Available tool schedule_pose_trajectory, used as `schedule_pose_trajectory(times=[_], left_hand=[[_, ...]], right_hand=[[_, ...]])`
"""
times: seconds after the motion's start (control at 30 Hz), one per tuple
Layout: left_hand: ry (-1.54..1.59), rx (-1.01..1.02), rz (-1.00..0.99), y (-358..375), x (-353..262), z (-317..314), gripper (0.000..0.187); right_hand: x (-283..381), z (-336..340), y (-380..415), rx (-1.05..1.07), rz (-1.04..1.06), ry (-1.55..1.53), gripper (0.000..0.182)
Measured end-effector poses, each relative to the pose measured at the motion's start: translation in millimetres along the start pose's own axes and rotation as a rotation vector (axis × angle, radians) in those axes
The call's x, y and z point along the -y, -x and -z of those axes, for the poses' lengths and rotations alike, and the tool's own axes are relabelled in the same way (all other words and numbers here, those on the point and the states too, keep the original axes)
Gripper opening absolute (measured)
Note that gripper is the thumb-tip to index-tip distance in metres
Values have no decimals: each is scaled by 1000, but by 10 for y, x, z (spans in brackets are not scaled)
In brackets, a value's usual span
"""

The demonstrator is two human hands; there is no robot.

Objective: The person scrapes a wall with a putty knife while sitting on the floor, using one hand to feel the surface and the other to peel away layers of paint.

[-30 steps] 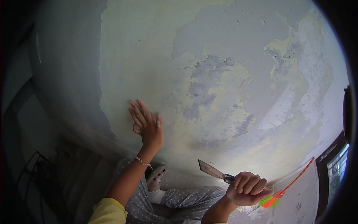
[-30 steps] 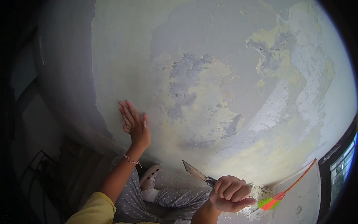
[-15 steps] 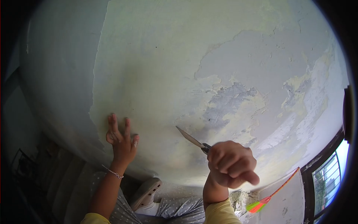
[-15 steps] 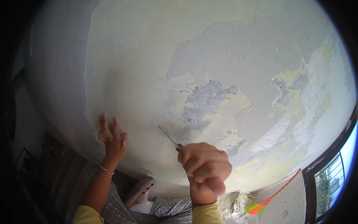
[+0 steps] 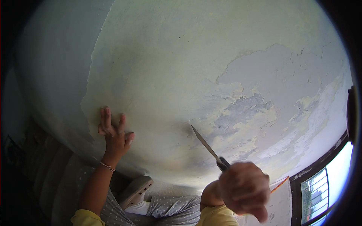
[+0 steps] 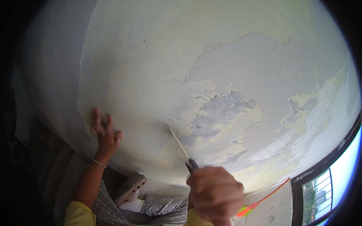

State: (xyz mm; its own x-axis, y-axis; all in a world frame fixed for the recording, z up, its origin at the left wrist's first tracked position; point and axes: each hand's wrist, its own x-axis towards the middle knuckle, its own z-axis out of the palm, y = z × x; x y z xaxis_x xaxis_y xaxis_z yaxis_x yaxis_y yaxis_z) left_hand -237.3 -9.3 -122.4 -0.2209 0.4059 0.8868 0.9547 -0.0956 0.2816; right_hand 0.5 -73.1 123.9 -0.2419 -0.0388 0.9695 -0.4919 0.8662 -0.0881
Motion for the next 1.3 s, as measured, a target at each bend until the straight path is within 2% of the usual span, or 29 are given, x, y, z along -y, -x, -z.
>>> schedule_pose_trajectory(times=[0.03,0.1,0.17,0.2,0.3,0.33,0.43,0.5,0.57,0.6,0.7,0.8,0.83,0.9,0.93,0.97,1.03,1.07,1.1,1.17,1.23,1.3], left_hand=[[11,-13,3,-11,-6,-4,64],[26,-35,10,-52,-24,-20,63],[25,-9,7,-51,-38,1,64],[22,-7,13,-59,-36,7,64],[0,-7,-1,-41,-42,19,64],[32,-28,2,-31,-22,-4,63],[65,-45,13,-43,-19,-19,62],[58,-34,17,-42,-5,-1,62],[42,-26,10,-44,-18,22,62],[46,-24,6,-35,-20,32,62],[44,-22,15,-48,-28,8,62],[43,-2,43,-32,-14,9,63],[43,-2,36,-43,-16,22,63],[48,10,35,-16,-27,37,63],[42,12,35,-14,-28,36,64],[35,8,33,-28,-26,24,64],[42,7,32,-33,-30,20,63],[45,6,32,-30,-27,19,63],[44,1,37,-43,-24,10,63],[46,8,50,-31,-42,17,63],[49,12,53,-24,-48,24,62],[50,-1,51,-56,-36,2,62]], right_hand=[[-168,-30,45,-72,-97,-74,57],[-173,-47,59,-95,-135,-55,57],[101,-71,3,-51,-49,-87,57],[215,-41,-84,50,-57,-109,58],[-28,-61,-8,-74,46,23,59],[-116,-70,11,-61,-83,14,57],[-15,-111,-38,-14,-55,80,57],[125,-163,-17,-47,-50,3,57],[169,-193,5,-91,-14,101,58],[-63,-173,31,-41,-86,122,57],[-81,-154,-18,-7,-139,63,57],[278,-253,-32,-29,-123,-68,57],[216,-241,-16,-25,-125,-74,57],[1,-161,34,-88,-69,176,57],[-121,-108,9,-50,-137,9,57],[-109,-122,3,-51,-137,13,57],[-70,-184,-49,-17,-127,96,57],[19,-223,-78,-2,-83,39,58],[170,-280,-83,-91,-43,-2,58],[223,-153,-73,-9,27,-8,58],[-148,-141,-57,-32,-97,-2,60],[-89,-132,-100,-25,-124,57,60]])
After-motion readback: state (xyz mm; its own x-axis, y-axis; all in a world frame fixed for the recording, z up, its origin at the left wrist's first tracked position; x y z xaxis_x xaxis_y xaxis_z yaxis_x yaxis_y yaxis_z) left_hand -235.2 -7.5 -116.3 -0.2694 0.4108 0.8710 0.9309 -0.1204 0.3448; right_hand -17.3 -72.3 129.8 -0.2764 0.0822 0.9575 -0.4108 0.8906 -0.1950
